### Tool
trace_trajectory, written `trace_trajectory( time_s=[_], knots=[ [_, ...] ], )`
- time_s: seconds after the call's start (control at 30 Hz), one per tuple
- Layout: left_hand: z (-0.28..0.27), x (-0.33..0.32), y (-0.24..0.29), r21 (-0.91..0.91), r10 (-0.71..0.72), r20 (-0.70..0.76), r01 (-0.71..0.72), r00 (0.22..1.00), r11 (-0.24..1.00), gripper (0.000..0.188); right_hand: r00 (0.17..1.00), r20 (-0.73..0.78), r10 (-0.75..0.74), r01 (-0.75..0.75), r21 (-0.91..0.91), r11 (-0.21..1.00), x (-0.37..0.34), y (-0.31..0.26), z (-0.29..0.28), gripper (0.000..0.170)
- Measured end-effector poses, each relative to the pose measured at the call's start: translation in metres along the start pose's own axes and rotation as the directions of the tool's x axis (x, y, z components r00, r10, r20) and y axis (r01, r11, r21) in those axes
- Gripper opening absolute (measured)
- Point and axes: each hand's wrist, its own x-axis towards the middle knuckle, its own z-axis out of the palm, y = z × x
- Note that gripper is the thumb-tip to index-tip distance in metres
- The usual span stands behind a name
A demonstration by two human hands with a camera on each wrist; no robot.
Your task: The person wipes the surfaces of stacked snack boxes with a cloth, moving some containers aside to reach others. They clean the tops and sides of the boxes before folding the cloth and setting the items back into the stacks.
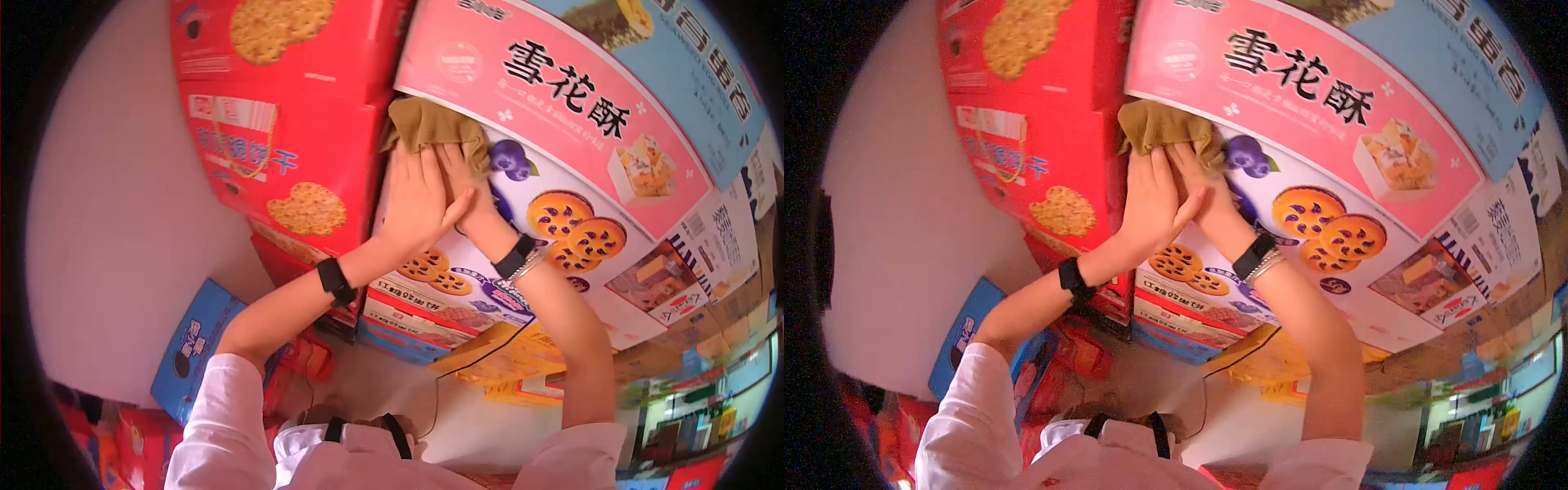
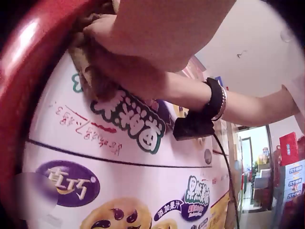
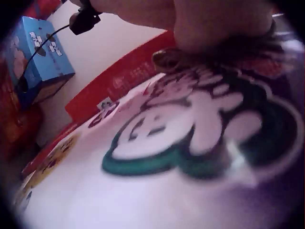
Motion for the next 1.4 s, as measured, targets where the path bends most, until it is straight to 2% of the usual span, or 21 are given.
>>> trace_trajectory(
  time_s=[0.1, 0.17, 0.23, 0.27, 0.3, 0.4, 0.47, 0.57, 0.63, 0.8, 0.83, 0.9, 0.93, 1.03, 1.1, 1.13, 1.2, 1.23, 1.3, 1.33, 1.4],
  knots=[
    [0.02, -0.01, 0.016, 0.103, -0.069, -0.046, 0.074, 0.997, 0.992, 0.08, 0.995, 0.071, 0.066, -0.066, 0.004, 0.998, -0.032, 0.003, 0.008, 0.047],
    [0.028, -0.008, 0.025, 0.1, -0.084, -0.053, 0.089, 0.995, 0.991, 0.08, 0.988, 0.113, 0.104, -0.107, 0.019, 0.994, -0.051, 0.004, 0.011, 0.047],
    [0.028, -0.004, 0.031, 0.125, -0.099, -0.124, 0.115, 0.987, 0.986, 0.076, 0.981, 0.151, 0.118, -0.123, 0.025, 0.992, -0.073, 0.008, 0.014, 0.047],
    [0.028, -0.002, 0.033, 0.111, -0.111, -0.096, 0.122, 0.989, 0.986, 0.069, 0.98, 0.159, 0.123, -0.128, 0.024, 0.991, -0.081, 0.015, 0.016, 0.047],
    [0.028, 0.0, 0.035, 0.107, -0.081, -0.13, 0.095, 0.988, 0.99, 0.066, 0.979, 0.157, 0.128, -0.134, 0.024, 0.991, -0.085, 0.021, 0.02, 0.047],
    [0.037, -0.002, 0.049, 0.1, -0.076, -0.152, 0.092, 0.985, 0.991, 0.065, 0.982, 0.134, 0.132, -0.141, 0.057, 0.988, -0.096, 0.038, 0.031, 0.047],
    [0.046, -0.009, 0.064, 0.025, -0.095, -0.131, 0.099, 0.987, 0.995, 0.066, 0.983, 0.121, 0.134, -0.147, 0.102, 0.984, -0.105, 0.043, 0.04, 0.047],
    [0.072, -0.009, 0.11, -0.034, -0.129, -0.179, 0.125, 0.975, 0.992, 0.059, 0.985, 0.108, 0.133, -0.15, 0.178, 0.973, -0.123, 0.044, 0.053, 0.047],
    [0.095, -0.009, 0.149, -0.038, -0.157, -0.142, 0.153, 0.977, 0.987, 0.05, 0.989, 0.086, 0.118, -0.135, 0.228, 0.964, -0.133, 0.045, 0.061, 0.047],
    [0.151, -0.023, 0.241, -0.129, -0.068, -0.153, 0.048, 0.986, 0.99, 0.03, 0.995, 0.072, 0.068, -0.09, 0.377, 0.922, -0.178, 0.031, 0.074, 0.047],
    [0.157, -0.03, 0.251, -0.123, -0.088, -0.161, 0.068, 0.983, 0.99, 0.03, 0.996, 0.069, 0.053, -0.076, 0.395, 0.915, -0.186, 0.034, 0.077, 0.046],
    [0.176, -0.046, 0.272, -0.15, 0.0, -0.077, -0.012, 0.997, 0.989, 0.031, 0.997, 0.074, 0.013, -0.042, 0.405, 0.913, -0.201, 0.051, 0.085, 0.046],
    [0.181, -0.056, 0.279, -0.138, -0.016, -0.057, 0.008, 0.998, 0.99, 0.031, 0.997, 0.078, -0.004, -0.028, 0.408, 0.913, -0.208, 0.061, 0.09, 0.046],
    [0.204, -0.091, 0.28, -0.029, 0.011, -0.012, -0.012, 1.0, 1.0, 0.027, 0.998, 0.059, -0.035, 0.005, 0.447, 0.894, -0.214, 0.065, 0.105, 0.046],
    [0.212, -0.112, 0.275, -0.189, -0.012, -0.11, -0.009, 0.994, 0.982, 0.02, 0.998, 0.044, -0.041, 0.013, 0.503, 0.864, -0.213, 0.047, 0.114, 0.046],
    [0.209, -0.118, 0.273, -0.167, -0.027, -0.107, 0.009, 0.994, 0.986, 0.02, 0.998, 0.035, -0.046, 0.02, 0.533, 0.846, -0.21, 0.037, 0.117, 0.046],
    [0.202, -0.125, 0.262, -0.257, 0.03, 0.031, -0.021, 0.999, 0.966, 0.022, 0.999, 0.006, -0.049, 0.036, 0.591, 0.806, -0.195, 0.015, 0.125, 0.046],
    [0.199, -0.128, 0.256, -0.237, 0.01, 0.041, 0.0, 0.999, 0.972, 0.022, 0.999, 0.0, -0.051, 0.04, 0.622, 0.782, -0.19, 0.001, 0.126, 0.046],
    [0.195, -0.132, 0.245, -0.317, 0.08, 0.011, -0.072, 0.997, 0.946, 0.022, 0.998, -0.002, -0.064, 0.049, 0.667, 0.743, -0.182, -0.02, 0.13, 0.046],
    [0.187, -0.128, 0.236, -0.374, 0.111, 0.041, -0.087, 0.993, 0.923, 0.023, 0.997, -0.01, -0.071, 0.059, 0.682, 0.729, -0.175, -0.029, 0.134, 0.046],
    [0.18, -0.131, 0.221, -0.362, 0.114, 0.055, -0.086, 0.992, 0.928, 0.023, 0.997, -0.023, -0.076, 0.07, 0.711, 0.7, -0.159, -0.049, 0.139, 0.046]
  ],
)
